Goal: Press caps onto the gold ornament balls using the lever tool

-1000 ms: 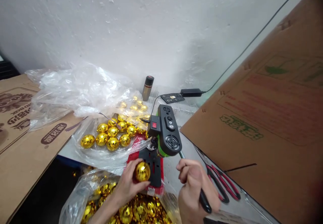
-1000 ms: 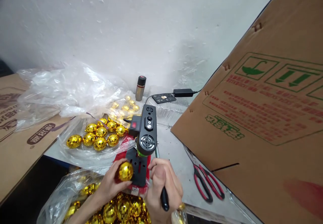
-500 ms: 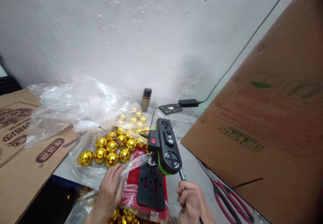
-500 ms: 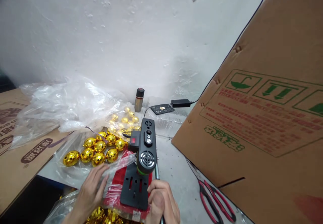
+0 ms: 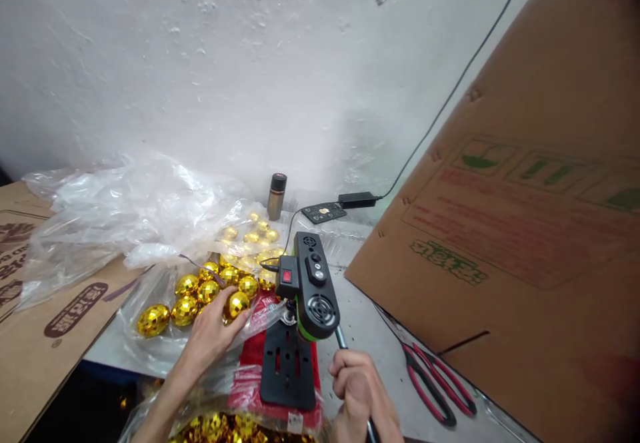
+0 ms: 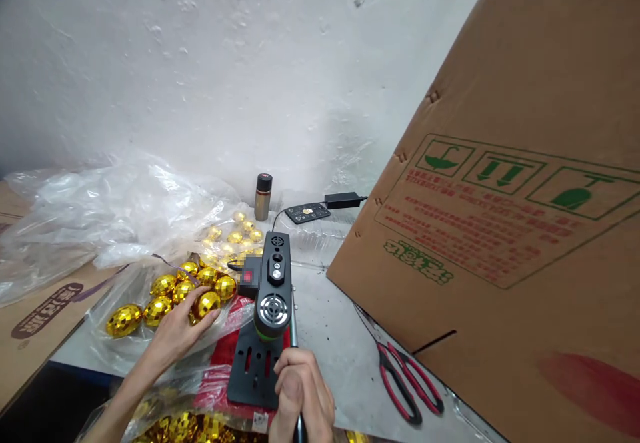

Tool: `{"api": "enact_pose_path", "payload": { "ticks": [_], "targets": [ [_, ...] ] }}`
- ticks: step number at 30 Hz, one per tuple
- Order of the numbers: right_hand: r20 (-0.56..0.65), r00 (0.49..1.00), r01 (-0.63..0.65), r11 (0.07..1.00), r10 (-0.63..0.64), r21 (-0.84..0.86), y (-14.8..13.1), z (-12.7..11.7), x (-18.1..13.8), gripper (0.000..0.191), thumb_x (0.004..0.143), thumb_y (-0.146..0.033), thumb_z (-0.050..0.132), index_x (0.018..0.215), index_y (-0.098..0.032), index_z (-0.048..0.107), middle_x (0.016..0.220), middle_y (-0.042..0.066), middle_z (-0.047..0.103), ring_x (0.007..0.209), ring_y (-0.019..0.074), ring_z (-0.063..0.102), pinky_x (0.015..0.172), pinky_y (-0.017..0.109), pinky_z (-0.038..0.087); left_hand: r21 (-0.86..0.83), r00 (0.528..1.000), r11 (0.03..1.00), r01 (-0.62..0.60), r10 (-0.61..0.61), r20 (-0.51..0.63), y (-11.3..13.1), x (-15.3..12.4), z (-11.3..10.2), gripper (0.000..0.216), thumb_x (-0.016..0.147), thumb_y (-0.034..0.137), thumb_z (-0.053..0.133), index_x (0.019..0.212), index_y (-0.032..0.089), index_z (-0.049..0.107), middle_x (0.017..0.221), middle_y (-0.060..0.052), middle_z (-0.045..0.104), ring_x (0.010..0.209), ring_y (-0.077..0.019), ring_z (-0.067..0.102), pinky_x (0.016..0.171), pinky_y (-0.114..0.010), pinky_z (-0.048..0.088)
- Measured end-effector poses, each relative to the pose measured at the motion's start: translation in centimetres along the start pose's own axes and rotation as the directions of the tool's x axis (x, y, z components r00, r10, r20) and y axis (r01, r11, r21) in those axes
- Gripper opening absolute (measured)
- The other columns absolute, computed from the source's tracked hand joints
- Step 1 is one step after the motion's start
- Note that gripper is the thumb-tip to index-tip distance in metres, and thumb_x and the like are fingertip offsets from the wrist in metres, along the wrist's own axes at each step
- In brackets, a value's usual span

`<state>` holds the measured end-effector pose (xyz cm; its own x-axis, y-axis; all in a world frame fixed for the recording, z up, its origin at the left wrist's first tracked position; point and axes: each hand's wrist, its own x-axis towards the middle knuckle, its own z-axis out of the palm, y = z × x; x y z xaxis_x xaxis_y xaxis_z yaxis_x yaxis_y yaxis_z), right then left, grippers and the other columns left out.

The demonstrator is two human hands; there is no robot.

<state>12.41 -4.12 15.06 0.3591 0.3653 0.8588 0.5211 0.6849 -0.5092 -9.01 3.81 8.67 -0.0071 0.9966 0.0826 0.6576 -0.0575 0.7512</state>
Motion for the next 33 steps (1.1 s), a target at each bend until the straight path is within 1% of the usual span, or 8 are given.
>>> {"api": "enact_pose_path", "payload": {
  "ticks": [2,4,8,13,16,24,29,33],
  "targets": [
    [-0.004,1.000,0.004,1.000,-0.004,0.006,0.0,0.0,0.0,0.037,0.106,-0.008,0.047,0.072,-0.021,0.046,0.063,-0.005,0.043,0.061,0.0091,0.053,0.055,0.024,0.037,-0.435,0.997,0.897,0.082,-0.067,0.049,-1.3,-1.6,-0.3,0.061,0.090,0.059,0.071,0.138,0.022,0.063,0.132,-0.012,0.079,0.118,-0.0329,0.076,0.103,-0.044,0.059],
    [-0.013,1.000,-0.012,1.000,0.012,0.008,0.0,-0.1,0.0,0.037,0.106,-0.007,0.047,0.072,-0.021,0.046,0.063,-0.005,0.043,0.061,0.0094,0.053,0.055,0.024,0.037,-0.676,0.988,0.722,0.149,-0.089,0.123,-2.3,-3.5,0.2,0.072,0.083,0.064,0.080,0.138,0.022,0.062,0.125,-0.011,0.080,0.114,-0.0313,0.077,0.100,-0.040,0.060],
    [0.053,0.998,-0.036,0.999,0.036,-0.003,0.0,-0.5,0.0,0.037,0.106,-0.008,0.045,0.072,-0.022,0.047,0.063,-0.004,0.045,0.062,0.0111,0.055,0.057,0.026,0.040,-0.818,0.983,0.546,0.180,-0.066,0.173,-3.0,-7.2,2.8,0.079,0.075,0.059,0.093,0.139,0.023,0.065,0.131,-0.012,0.078,0.124,-0.0329,0.073,0.108,-0.039,0.057],
    [0.095,0.995,-0.040,0.999,0.042,-0.020,0.0,-1.0,0.1,0.037,0.107,-0.009,0.045,0.072,-0.022,0.048,0.063,-0.005,0.047,0.063,0.0106,0.056,0.057,0.025,0.040,-0.848,0.966,0.496,0.190,0.060,0.251,-2.8,-9.1,6.2,0.081,0.078,0.054,0.094,0.146,0.025,0.061,0.144,-0.015,0.072,0.132,-0.0366,0.070,0.112,-0.044,0.057],
    [0.093,0.995,-0.031,0.999,0.031,-0.009,0.1,-1.0,0.0,0.036,0.107,-0.007,0.045,0.074,-0.022,0.049,0.064,-0.005,0.046,0.065,0.0100,0.056,0.059,0.024,0.042,-0.836,0.969,0.512,0.197,0.028,0.245,-2.5,-8.8,7.1,0.082,0.078,0.056,0.093,0.146,0.024,0.061,0.147,-0.015,0.070,0.135,-0.0373,0.068,0.115,-0.045,0.056],
    [0.125,0.991,-0.042,0.999,0.041,0.003,0.2,-1.2,0.2,0.035,0.108,-0.009,0.044,0.075,-0.022,0.048,0.064,-0.005,0.046,0.066,0.0099,0.057,0.059,0.023,0.042,-0.723,0.977,0.658,0.211,-0.146,0.153,-0.8,-6.0,8.8,0.084,0.084,0.078,0.074,0.142,0.019,0.061,0.143,-0.018,0.072,0.140,-0.0403,0.063,0.126,-0.054,0.043],
    [0.125,0.991,-0.042,0.999,0.041,0.004,-0.3,-1.0,1.1,0.036,0.107,-0.006,0.043,0.075,-0.022,0.048,0.066,-0.005,0.048,0.064,0.0094,0.056,0.057,0.022,0.043,-0.613,0.994,0.783,0.107,-0.099,0.046,0.0,-5.2,10.9,0.075,0.085,0.075,0.071,0.138,0.022,0.064,0.143,-0.017,0.071,0.140,-0.0409,0.062,0.124,-0.057,0.044],
    [0.159,0.986,-0.053,0.999,0.051,0.005,-0.6,-1.0,1.7,0.033,0.107,-0.006,0.043,0.080,-0.021,0.054,0.070,-0.003,0.052,0.063,0.0090,0.057,0.056,0.022,0.043,-0.444,0.997,0.893,0.069,-0.048,0.060,0.1,-5.7,11.3,0.064,0.088,0.063,0.072,0.138,0.024,0.066,0.141,-0.016,0.073,0.134,-0.0408,0.062,0.117,-0.062,0.048]
  ]
}}
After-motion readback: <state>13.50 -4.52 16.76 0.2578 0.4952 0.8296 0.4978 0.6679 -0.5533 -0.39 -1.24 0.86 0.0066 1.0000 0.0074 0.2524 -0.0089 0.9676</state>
